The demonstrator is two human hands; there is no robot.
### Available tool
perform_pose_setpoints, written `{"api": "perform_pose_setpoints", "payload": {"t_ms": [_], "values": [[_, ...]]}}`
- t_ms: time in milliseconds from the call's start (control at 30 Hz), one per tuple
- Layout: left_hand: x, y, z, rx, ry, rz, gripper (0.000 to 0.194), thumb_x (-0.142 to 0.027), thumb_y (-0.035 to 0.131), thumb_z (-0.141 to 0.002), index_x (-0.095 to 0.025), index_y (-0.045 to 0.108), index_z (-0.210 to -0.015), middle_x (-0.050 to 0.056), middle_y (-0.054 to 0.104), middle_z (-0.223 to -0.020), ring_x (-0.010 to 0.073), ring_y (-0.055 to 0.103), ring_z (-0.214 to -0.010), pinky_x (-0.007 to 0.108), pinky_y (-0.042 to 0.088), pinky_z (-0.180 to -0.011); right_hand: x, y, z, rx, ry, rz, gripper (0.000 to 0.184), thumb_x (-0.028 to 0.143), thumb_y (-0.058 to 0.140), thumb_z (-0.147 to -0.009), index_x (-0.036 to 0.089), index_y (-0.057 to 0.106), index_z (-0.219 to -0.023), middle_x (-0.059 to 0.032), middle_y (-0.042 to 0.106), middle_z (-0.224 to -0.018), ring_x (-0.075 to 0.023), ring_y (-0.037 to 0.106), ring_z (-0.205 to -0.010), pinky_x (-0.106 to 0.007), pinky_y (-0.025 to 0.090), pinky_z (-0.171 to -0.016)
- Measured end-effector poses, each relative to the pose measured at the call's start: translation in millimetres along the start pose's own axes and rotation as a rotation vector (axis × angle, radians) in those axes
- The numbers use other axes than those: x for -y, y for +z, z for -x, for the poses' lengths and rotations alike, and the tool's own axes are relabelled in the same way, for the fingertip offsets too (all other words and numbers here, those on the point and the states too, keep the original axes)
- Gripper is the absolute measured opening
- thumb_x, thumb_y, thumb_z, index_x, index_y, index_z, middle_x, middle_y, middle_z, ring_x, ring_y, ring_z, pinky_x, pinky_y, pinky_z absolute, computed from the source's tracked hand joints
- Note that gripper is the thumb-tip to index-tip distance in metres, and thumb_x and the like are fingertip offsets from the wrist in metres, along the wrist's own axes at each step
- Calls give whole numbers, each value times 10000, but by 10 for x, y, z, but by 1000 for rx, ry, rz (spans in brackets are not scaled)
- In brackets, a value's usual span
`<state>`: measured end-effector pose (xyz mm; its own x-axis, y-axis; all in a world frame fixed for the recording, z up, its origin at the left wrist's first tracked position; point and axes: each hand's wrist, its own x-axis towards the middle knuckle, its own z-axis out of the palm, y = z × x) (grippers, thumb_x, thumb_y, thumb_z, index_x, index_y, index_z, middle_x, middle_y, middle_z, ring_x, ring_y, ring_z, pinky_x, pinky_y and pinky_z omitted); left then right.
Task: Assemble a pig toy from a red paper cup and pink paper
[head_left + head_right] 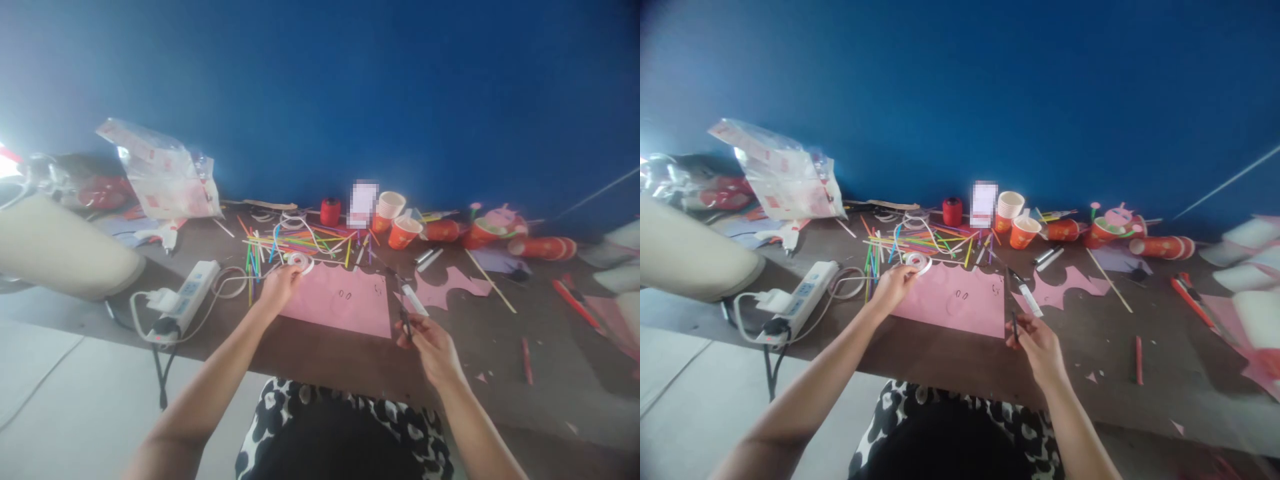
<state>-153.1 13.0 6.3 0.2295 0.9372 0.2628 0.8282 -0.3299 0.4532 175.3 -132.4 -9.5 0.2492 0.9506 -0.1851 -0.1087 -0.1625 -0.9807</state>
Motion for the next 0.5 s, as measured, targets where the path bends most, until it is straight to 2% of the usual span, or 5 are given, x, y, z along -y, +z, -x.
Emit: {"api": "perform_pose_setpoints", "payload": {"t_ms": [67,167,267,400,500], "values": [[52,-25,-42,-22,-24,77,147,-263,531,-804,-201,651,-862,54,691,-795,187,640,-691,264,472,-634,5,-259,11,-210,-69,-19,347,379,752,-665,180,615,-914,-29,683,-782,-104,589,-494,-226,484,-453],[99,-30,-117,-38,-179,511,196,-352,569,-781,-175,636,-834,38,677,-707,134,577,-531,217,431,-496,30,-704,24,-427,-74,-51,406,399,788,-599,160,638,-891,-15,666,-719,-97,570,-456,-221,468,-419],[86,-14,-196,-123,-371,897,258,-393,635,-723,-140,607,-761,0,607,-576,58,397,-365,174,271,-347,37,-1121,44,-622,-63,-51,455,451,785,-566,141,648,-868,-17,657,-696,-97,560,-426,-221,450,-396],[12,-23,-271,-236,-525,1114,265,-349,708,-660,-129,613,-771,-31,568,-528,25,345,-360,150,199,-330,-12,-1521,77,-945,-114,257,484,506,723,-610,142,655,-922,-49,668,-746,-140,607,-509,-238,468,-437],[-38,-47,-295,-275,-558,1147,222,-341,684,-697,-138,600,-729,-38,579,-540,31,382,-382,148,228,-347,-64,-1676,78,-1077,-127,510,503,523,658,-656,131,642,-970,-111,684,-839,-209,654,-680,-290,516,-550]]}}
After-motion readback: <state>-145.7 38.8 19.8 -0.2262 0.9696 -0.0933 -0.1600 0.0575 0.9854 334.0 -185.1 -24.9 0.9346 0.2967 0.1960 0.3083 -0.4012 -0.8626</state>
